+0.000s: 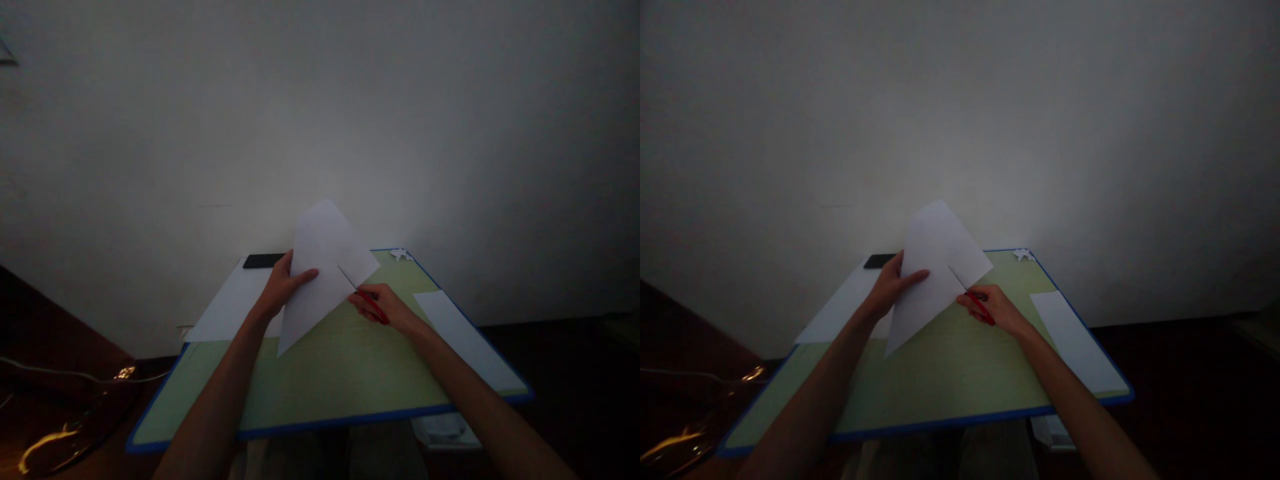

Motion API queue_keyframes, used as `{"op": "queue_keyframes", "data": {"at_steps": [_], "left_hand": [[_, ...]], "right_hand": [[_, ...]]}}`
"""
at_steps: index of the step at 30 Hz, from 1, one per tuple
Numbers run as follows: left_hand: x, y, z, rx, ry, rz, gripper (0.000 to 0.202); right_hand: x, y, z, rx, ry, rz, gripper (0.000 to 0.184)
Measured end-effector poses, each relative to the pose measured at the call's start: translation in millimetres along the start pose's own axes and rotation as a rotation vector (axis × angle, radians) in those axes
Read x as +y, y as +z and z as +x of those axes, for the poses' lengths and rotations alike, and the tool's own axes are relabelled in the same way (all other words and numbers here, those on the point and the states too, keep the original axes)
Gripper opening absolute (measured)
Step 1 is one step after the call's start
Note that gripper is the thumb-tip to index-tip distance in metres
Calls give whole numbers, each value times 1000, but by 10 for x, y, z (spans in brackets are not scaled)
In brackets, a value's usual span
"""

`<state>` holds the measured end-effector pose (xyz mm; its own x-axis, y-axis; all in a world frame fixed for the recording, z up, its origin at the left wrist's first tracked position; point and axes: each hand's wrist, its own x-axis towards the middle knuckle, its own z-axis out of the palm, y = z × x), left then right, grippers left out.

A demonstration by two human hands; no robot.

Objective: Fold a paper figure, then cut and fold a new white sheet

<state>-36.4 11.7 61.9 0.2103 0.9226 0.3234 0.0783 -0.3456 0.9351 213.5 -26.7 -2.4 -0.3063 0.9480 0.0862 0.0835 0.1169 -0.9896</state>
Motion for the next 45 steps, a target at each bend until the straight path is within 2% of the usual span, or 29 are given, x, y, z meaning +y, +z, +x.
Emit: {"op": "queue_keyframes", "data": {"at_steps": [19, 31, 45], "left_hand": [[25, 8, -13, 7, -16, -12, 61], [-4, -6, -7, -1, -23, -36, 64], [26, 5, -20, -1, -21, -35, 64]], "right_hand": [[-51, 20, -28, -1, -2, -36, 46], [-99, 31, -38, 46, 28, 19, 43], [-142, 25, -60, 65, 48, -16, 44]]}}
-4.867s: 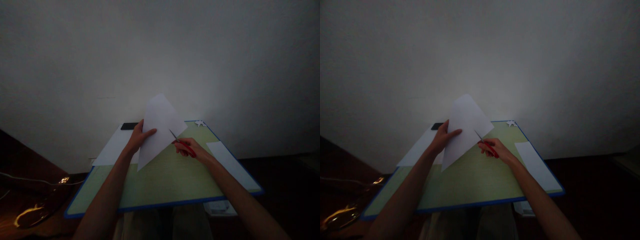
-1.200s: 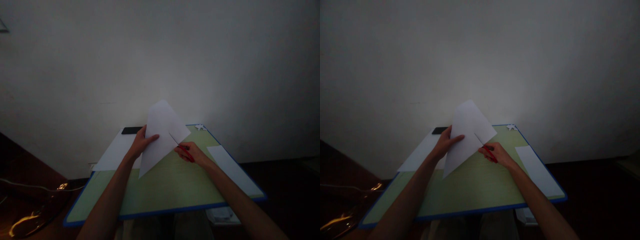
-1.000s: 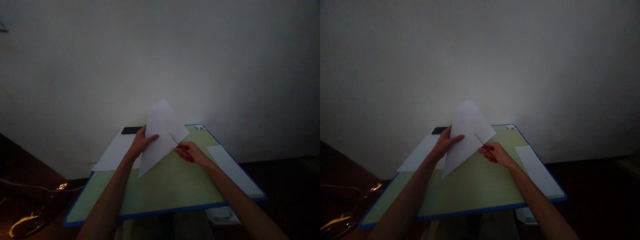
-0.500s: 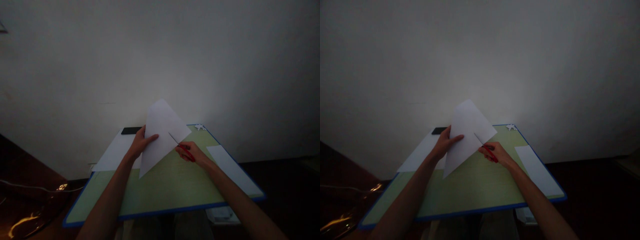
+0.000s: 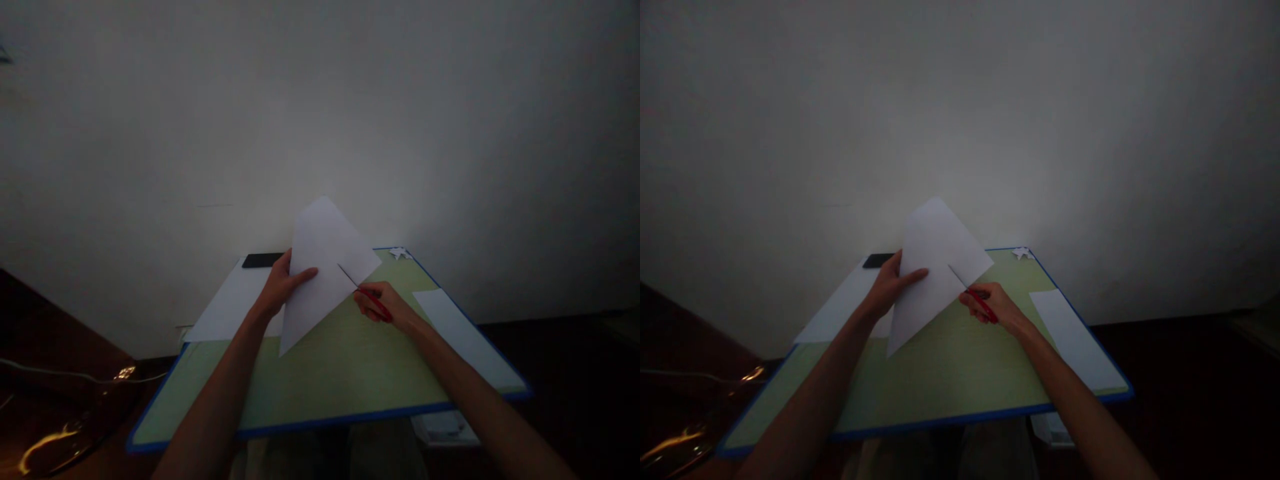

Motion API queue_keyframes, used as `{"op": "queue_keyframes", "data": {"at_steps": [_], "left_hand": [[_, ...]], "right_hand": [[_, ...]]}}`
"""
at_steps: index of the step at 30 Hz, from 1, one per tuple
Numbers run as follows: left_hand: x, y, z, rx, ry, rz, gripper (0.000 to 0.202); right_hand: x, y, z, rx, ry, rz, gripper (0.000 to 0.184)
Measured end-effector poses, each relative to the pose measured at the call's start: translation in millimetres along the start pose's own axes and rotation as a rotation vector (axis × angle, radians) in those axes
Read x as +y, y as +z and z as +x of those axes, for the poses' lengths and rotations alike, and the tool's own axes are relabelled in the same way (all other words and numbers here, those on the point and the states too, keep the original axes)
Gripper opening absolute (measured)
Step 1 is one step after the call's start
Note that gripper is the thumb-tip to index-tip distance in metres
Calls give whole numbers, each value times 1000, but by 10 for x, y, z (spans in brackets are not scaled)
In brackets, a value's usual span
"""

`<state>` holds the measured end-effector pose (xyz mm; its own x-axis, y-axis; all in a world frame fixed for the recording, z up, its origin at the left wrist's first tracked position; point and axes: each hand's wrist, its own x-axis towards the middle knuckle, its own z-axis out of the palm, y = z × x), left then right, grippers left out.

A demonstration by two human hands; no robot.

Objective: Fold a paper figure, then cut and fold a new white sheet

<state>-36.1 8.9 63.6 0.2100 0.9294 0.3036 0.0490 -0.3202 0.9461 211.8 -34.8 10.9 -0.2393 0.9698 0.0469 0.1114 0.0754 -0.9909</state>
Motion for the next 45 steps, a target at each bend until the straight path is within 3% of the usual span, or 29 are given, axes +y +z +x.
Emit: {"op": "queue_keyframes", "data": {"at_steps": [21, 45], "left_hand": [[15, 75, -26, -64, -23, -59, 64], [26, 93, -38, -111, -26, -64, 66]], "right_hand": [[-1, -32, -7, 17, -51, -62, 63], [-53, -40, -34, -36, -6, -59, 54]]}}
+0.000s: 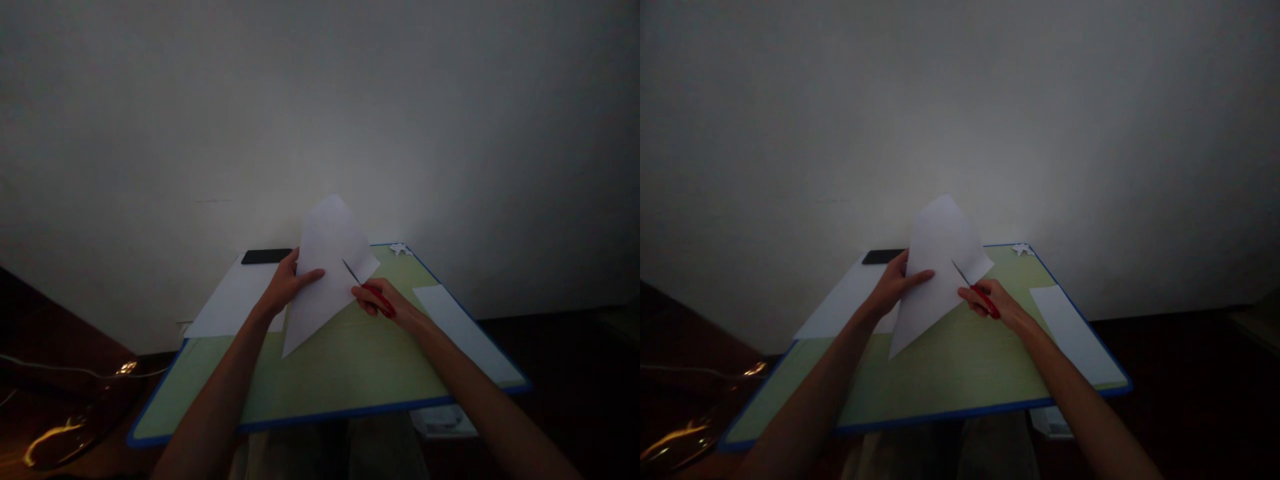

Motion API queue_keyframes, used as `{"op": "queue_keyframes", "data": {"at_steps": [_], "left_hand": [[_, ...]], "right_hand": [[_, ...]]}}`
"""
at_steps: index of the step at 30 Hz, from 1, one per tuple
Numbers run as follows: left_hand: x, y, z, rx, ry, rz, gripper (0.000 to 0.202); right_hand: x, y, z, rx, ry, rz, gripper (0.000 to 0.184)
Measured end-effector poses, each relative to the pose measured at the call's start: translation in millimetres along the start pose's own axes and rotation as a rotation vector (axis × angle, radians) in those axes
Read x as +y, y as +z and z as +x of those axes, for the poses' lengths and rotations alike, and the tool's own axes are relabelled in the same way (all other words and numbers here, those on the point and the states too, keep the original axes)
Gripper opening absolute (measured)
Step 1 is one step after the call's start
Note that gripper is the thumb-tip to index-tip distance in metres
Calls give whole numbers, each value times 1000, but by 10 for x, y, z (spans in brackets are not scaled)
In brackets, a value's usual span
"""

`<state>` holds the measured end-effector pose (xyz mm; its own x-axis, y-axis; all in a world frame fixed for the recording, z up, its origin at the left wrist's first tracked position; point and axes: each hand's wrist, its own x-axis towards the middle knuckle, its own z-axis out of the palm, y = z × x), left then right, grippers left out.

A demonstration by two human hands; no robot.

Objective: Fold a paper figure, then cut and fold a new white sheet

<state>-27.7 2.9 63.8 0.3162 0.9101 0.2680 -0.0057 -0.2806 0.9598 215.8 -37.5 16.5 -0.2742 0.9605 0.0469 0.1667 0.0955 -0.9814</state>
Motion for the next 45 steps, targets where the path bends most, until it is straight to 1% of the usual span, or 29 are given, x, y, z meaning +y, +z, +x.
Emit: {"op": "queue_keyframes", "data": {"at_steps": [15, 23, 29, 33, 39, 45], "left_hand": [[-50, -17, 19, -31, -2, 32, 67], [-37, -2, 6, -33, -8, 29, 65], [-28, 5, 5, -18, -2, 24, 63], [-42, 4, 10, -32, 5, 25, 64], [-34, 17, 4, 0, 4, 24, 61], [-22, 28, 1, 22, -15, 7, 56]], "right_hand": [[8, 0, 20, 35, 24, -58, 54], [-10, 20, 12, 60, 13, -22, 54], [-3, 30, 26, 91, 44, -12, 53], [35, 31, 46, 101, 55, -6, 53], [88, 22, 59, 96, 31, -47, 53], [86, 38, 57, 90, 26, 2, 52]]}}
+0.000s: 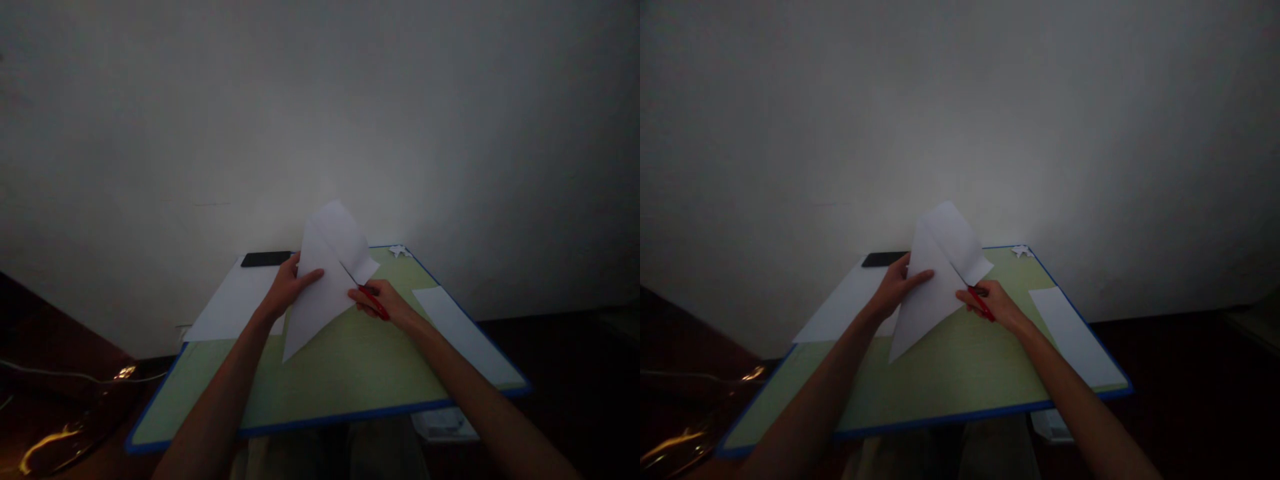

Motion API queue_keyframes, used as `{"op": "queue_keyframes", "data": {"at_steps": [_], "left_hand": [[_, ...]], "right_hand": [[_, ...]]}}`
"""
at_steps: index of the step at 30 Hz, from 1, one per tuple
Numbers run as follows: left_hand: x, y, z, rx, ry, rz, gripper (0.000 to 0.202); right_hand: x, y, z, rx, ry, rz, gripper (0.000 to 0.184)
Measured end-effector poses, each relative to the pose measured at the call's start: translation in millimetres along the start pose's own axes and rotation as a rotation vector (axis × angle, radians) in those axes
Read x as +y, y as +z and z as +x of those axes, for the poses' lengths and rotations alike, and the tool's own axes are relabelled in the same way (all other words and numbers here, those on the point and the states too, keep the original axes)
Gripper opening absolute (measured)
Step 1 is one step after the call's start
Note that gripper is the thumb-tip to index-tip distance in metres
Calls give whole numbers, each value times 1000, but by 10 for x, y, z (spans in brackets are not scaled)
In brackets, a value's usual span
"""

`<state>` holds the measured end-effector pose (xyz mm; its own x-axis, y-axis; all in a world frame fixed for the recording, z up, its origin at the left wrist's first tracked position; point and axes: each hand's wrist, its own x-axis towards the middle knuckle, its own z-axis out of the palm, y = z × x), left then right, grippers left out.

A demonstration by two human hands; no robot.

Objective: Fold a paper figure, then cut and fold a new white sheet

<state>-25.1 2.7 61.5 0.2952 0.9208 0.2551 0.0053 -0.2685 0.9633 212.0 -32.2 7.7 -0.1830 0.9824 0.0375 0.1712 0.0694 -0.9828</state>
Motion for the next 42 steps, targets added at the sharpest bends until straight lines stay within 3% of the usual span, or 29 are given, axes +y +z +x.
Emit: {"op": "queue_keyframes", "data": {"at_steps": [42], "left_hand": [[-18, -16, 16, -2, -4, 16, 59]], "right_hand": [[53, -1, 21, -18, -19, -48, 57]]}}
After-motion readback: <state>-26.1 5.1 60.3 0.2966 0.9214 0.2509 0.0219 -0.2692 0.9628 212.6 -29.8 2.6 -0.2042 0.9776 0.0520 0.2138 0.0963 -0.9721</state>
